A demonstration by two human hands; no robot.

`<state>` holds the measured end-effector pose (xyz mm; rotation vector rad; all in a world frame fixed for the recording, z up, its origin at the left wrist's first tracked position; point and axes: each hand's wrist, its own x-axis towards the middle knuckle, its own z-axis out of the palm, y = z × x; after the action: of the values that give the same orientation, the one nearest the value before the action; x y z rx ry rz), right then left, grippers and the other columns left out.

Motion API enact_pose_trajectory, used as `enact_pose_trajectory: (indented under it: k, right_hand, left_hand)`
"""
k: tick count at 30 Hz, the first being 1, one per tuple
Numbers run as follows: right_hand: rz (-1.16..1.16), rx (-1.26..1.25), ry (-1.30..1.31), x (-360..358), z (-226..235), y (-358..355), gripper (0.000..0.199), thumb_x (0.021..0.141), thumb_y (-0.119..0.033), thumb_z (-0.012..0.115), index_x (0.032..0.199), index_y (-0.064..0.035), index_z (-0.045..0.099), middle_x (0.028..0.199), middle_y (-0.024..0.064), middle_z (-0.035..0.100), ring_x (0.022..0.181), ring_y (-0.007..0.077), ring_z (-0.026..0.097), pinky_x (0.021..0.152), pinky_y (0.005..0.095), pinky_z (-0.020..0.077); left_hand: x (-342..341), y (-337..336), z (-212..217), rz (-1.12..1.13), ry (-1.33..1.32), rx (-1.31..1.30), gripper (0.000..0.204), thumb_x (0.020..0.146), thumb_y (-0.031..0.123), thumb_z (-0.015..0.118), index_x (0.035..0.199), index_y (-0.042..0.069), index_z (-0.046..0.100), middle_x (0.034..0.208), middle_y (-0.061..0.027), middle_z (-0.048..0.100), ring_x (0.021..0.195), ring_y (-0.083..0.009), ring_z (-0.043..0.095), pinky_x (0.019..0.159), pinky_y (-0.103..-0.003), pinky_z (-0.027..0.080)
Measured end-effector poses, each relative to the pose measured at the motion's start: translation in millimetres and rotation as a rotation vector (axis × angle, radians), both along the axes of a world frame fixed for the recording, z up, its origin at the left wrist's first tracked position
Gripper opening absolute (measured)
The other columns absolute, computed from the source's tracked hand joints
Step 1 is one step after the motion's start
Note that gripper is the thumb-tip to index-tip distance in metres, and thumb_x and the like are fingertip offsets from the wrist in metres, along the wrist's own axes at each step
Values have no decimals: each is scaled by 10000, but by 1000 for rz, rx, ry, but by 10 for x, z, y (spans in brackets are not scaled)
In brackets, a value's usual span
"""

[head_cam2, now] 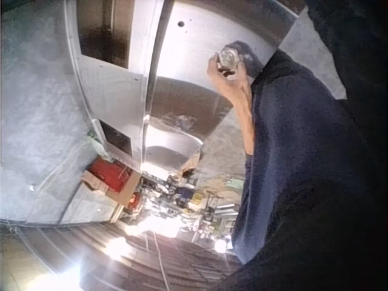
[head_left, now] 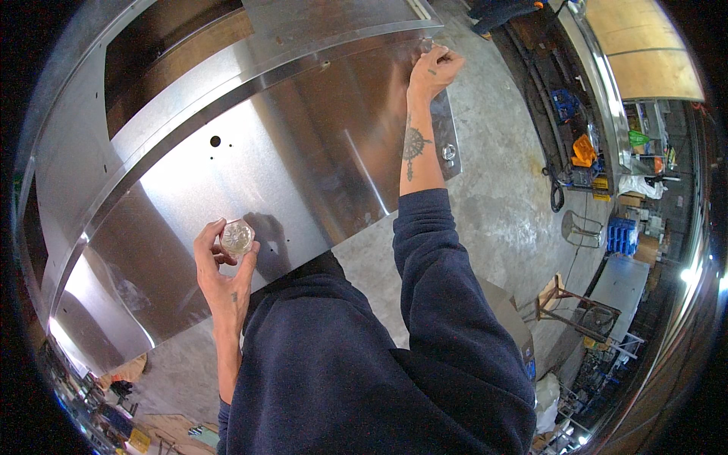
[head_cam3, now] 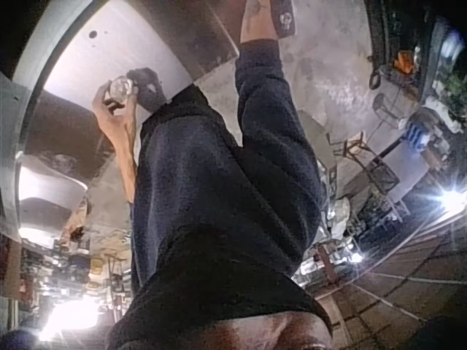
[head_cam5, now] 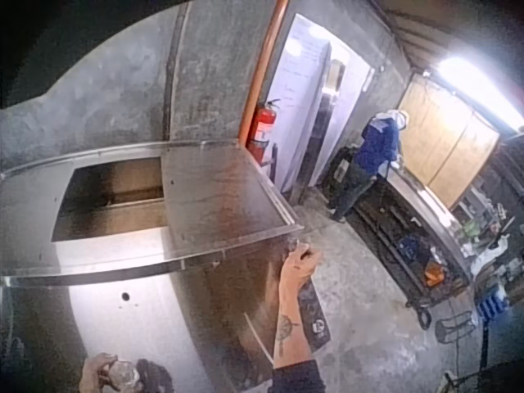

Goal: The person applies a clear substance from a small jar onto a stainless steel surface using a small brush. They repeatedly dip the brush into the jar and spread the substance along seams and edges of the metal panel.

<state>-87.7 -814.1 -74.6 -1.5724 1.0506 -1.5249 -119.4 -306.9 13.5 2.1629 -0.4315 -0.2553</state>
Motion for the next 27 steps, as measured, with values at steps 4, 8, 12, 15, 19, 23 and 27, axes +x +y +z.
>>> enact_pose_trajectory:
  k: [4,8,12,15,19,23,27]
  right_hand:
    - [-16,-15,7,-2,-67,-74,224,1151,-208,560,1109,0,487,882,203,693,655,243,678,583,400,578]
    - [13,64,-38,4,-10,-4,227,1145,-206,569,1102,3,492,891,203,698,674,248,686,609,406,582]
    - [-17,13,0,-2,-21,-32,230,1144,-212,571,1097,4,506,900,203,709,699,253,701,622,406,579]
    - [-23,24,9,-26,-45,-55,236,1143,-220,573,1100,5,514,903,208,714,705,263,708,631,413,580]
    - [-4,45,3,-12,6,8,241,1140,-228,577,1105,4,517,884,216,715,706,282,713,656,435,586]
    - [-22,6,8,-17,-19,-43,227,1136,-215,575,1102,2,518,862,217,709,698,284,711,651,436,583]
    - [-22,9,3,-21,-57,-69,208,1131,-198,574,1093,-2,515,854,217,704,685,281,706,634,433,579]
  left_hand:
    - [9,-1,2,5,33,-8,632,886,154,933,1450,116,651,1438,-81,650,1031,-184,641,827,-339,566]
    - [-7,-5,17,20,55,5,626,886,150,936,1443,109,652,1455,-74,640,1051,-189,634,840,-337,553]
    - [-7,-4,17,14,44,-3,632,887,156,939,1448,113,649,1460,-80,641,1049,-192,633,840,-336,552]
    - [-12,-14,22,16,51,-4,638,886,159,941,1450,113,646,1463,-85,639,1046,-192,633,837,-337,553]
    - [-26,-7,15,21,46,-13,638,887,154,939,1450,109,643,1458,-89,638,1044,-193,633,833,-341,555]
    - [-31,4,2,18,36,-5,631,892,149,930,1452,109,643,1440,-85,640,1046,-193,634,830,-343,556]
    - [-33,8,-18,19,29,-12,633,892,154,928,1454,108,642,1431,-83,641,1050,-195,637,830,-345,559]
